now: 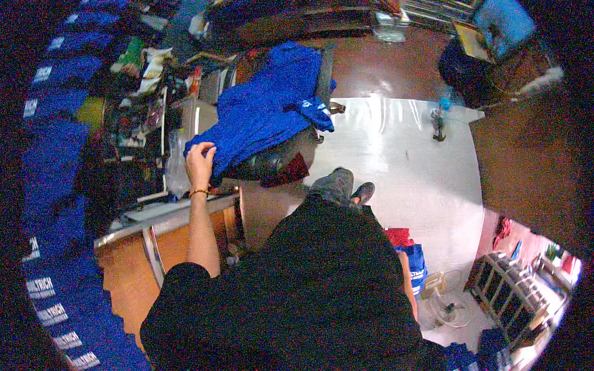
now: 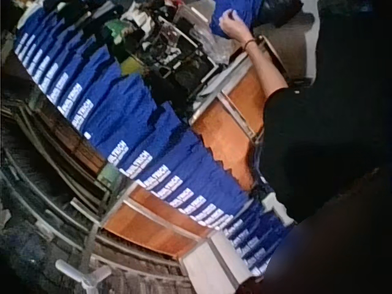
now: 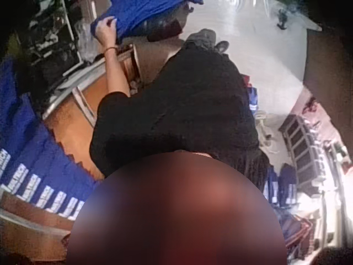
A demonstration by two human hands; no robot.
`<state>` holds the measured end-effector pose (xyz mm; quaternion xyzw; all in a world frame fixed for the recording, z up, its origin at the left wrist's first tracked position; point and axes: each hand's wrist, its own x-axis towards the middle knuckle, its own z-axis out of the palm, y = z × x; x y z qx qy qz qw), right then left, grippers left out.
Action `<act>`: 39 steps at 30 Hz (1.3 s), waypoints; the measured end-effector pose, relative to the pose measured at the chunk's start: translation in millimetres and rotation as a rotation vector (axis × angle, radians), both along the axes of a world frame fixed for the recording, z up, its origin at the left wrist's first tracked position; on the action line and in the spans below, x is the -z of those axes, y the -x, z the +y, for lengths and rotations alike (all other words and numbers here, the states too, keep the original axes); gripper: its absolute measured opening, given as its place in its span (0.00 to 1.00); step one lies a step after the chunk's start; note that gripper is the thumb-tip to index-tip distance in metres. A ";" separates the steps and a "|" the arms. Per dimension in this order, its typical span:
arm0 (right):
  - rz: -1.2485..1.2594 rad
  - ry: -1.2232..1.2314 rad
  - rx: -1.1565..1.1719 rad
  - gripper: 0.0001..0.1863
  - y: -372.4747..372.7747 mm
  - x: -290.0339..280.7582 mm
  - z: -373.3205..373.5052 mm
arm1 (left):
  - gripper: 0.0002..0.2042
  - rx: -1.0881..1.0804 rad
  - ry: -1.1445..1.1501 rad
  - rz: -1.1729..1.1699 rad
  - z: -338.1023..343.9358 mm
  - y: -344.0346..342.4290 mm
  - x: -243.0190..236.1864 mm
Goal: The person repeatedly places blue t-shirts on a screen printing station, aligns a screen frame, and uses a squeegee to pull white ink across the mesh. After each print, the shirt is removed and placed on a nearby chair, and the process is repeated with new shirts.
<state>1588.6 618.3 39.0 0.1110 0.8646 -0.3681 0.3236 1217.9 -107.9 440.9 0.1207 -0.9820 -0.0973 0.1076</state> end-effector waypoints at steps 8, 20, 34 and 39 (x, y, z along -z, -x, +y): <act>0.006 0.114 0.142 0.12 311.5 -46.0 16.5 | 0.09 -0.055 -0.052 -0.012 -26.6 -33.3 32.5; 0.172 0.234 -0.449 0.09 531.2 -147.0 -201.4 | 0.22 -0.789 -0.151 0.057 -21.6 -21.6 50.8; 0.132 -0.017 -0.700 0.20 645.0 -93.2 -181.9 | 0.17 -0.920 -0.109 -0.099 -54.7 -44.0 106.6; 0.371 0.055 -0.694 0.18 692.8 -120.4 -170.0 | 0.19 -1.248 -0.690 0.947 -55.3 6.7 81.9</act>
